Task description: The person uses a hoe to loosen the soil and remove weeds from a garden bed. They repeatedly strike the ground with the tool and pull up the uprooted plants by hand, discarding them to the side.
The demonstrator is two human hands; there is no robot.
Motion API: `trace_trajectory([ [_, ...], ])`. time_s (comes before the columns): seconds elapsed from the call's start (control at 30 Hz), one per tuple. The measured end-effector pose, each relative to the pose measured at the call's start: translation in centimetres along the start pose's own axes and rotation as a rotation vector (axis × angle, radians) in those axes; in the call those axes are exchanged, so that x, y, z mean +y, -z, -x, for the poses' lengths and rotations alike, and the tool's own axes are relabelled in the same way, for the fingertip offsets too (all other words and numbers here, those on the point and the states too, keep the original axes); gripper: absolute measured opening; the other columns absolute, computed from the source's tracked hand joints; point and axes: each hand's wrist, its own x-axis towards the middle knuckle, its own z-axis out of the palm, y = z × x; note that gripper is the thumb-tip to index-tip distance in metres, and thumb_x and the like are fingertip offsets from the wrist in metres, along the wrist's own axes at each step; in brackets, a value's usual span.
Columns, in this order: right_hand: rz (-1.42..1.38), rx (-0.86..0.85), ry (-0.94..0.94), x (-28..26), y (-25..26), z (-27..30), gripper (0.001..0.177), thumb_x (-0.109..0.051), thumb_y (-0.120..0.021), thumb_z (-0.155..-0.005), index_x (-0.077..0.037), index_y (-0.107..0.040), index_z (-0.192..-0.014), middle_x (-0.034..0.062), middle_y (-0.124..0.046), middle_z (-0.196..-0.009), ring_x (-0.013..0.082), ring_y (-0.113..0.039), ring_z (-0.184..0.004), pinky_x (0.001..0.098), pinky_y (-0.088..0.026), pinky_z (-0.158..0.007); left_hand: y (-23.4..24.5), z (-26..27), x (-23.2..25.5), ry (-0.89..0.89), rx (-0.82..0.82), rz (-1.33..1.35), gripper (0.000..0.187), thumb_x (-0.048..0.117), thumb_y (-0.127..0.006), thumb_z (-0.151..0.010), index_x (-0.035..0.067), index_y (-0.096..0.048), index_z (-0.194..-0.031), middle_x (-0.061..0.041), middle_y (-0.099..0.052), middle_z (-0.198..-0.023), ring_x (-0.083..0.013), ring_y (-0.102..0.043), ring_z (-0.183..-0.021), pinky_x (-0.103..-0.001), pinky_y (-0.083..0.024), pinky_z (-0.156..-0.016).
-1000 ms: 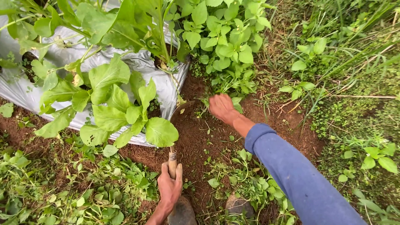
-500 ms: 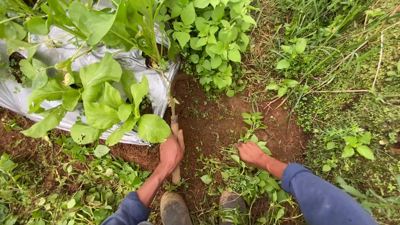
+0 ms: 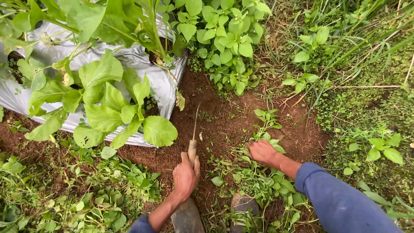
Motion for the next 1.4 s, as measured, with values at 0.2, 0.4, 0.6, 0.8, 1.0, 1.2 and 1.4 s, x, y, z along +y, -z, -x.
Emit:
trace_trajectory([
  [0.2,0.032,0.075,0.065,1.3,0.2,-2.1,0.065,-0.055,-0.023,-0.108,-0.002,-0.046,-0.136,0.0,-0.04,-0.059,0.0136,-0.023,-0.054,0.0335,-0.04,-0.069,-1.3,-0.7,-1.7,0.18,0.006,0.099,0.017,0.024,-0.04,-0.11,0.009,-0.045,-0.104,0.005,-0.052,-0.061,-0.0038,-0.035,-0.034,-0.023,-0.035,-0.021],
  [0.4,0.163,0.456,0.322,-1.7,8.3,-5.5,0.011,-0.019,-0.037,-0.103,-0.01,-0.042,-0.105,0.0118,-0.048,-0.108,0.0151,-0.046,-0.068,0.0309,-0.042,-0.053,-2.2,2.9,-1.1,0.478,-0.128,0.398,0.014,0.021,-0.048,-0.107,0.009,-0.047,-0.1,0.001,-0.058,-0.069,-0.009,-0.049,-0.041,-0.024,-0.05,-0.029],
  [0.6,0.393,0.734,0.254,-5.1,18.8,-10.6,0.07,0.02,-0.044,-0.089,0.009,-0.025,-0.156,0.0263,-0.006,-0.167,0.0177,-0.057,-0.053,0.0209,-0.039,-0.032,-2.1,3.4,-1.6,0.436,0.005,0.309,0.018,0.028,-0.058,-0.103,0.012,-0.05,-0.101,0.001,-0.059,-0.064,-0.0077,-0.05,-0.04,-0.021,-0.05,-0.029],
  [0.8,0.333,0.43,-0.054,-4.1,18.0,-12.3,0.031,-0.009,-0.022,-0.112,0.004,-0.046,-0.127,-0.0003,-0.048,-0.052,0.0097,-0.036,-0.053,0.0283,-0.038,-0.047,-0.6,3.6,-1.0,0.39,0.058,0.402,0.015,0.025,-0.057,-0.103,0.011,-0.052,-0.102,0.002,-0.058,-0.067,-0.0061,-0.048,-0.043,-0.019,-0.048,-0.03],
  [1.0,-0.124,0.305,-0.108,-2.7,12.8,-8.6,0.051,-0.015,-0.021,-0.11,-0.016,-0.049,-0.068,-0.0069,-0.043,-0.048,0.0092,-0.043,-0.044,0.033,-0.052,-0.051,1.0,-0.2,0.7,0.354,0.007,0.393,0.018,0.027,-0.054,-0.105,0.011,-0.048,-0.099,0.001,-0.055,-0.067,-0.0076,-0.047,-0.042,-0.021,-0.048,-0.031],
  [1.2,0.195,0.143,0.179,-0.6,2.2,-3.9,0.04,-0.03,-0.051,-0.094,-0.002,-0.078,-0.085,0.0204,-0.075,-0.079,0.0309,-0.076,-0.075,0.0444,-0.064,-0.069,1.7,-8.6,4.3,0.355,-0.044,0.195,0.043,0.044,-0.051,-0.106,0.002,-0.054,-0.112,-0.021,-0.071,-0.073,-0.0281,-0.072,-0.059,-0.039,-0.057,-0.05],
  [1.4,0.019,0.081,0.139,-3.2,0.1,1.4,0.031,-0.017,-0.047,-0.1,0.004,-0.067,-0.113,0.0206,-0.07,-0.091,0.0248,-0.072,-0.064,0.0397,-0.069,-0.061,-2.3,-7.8,3.5,0.411,-0.325,-0.012,0.047,0.049,-0.04,-0.105,0.004,-0.054,-0.109,-0.017,-0.07,-0.07,-0.0308,-0.076,-0.062,-0.042,-0.062,-0.048],
])
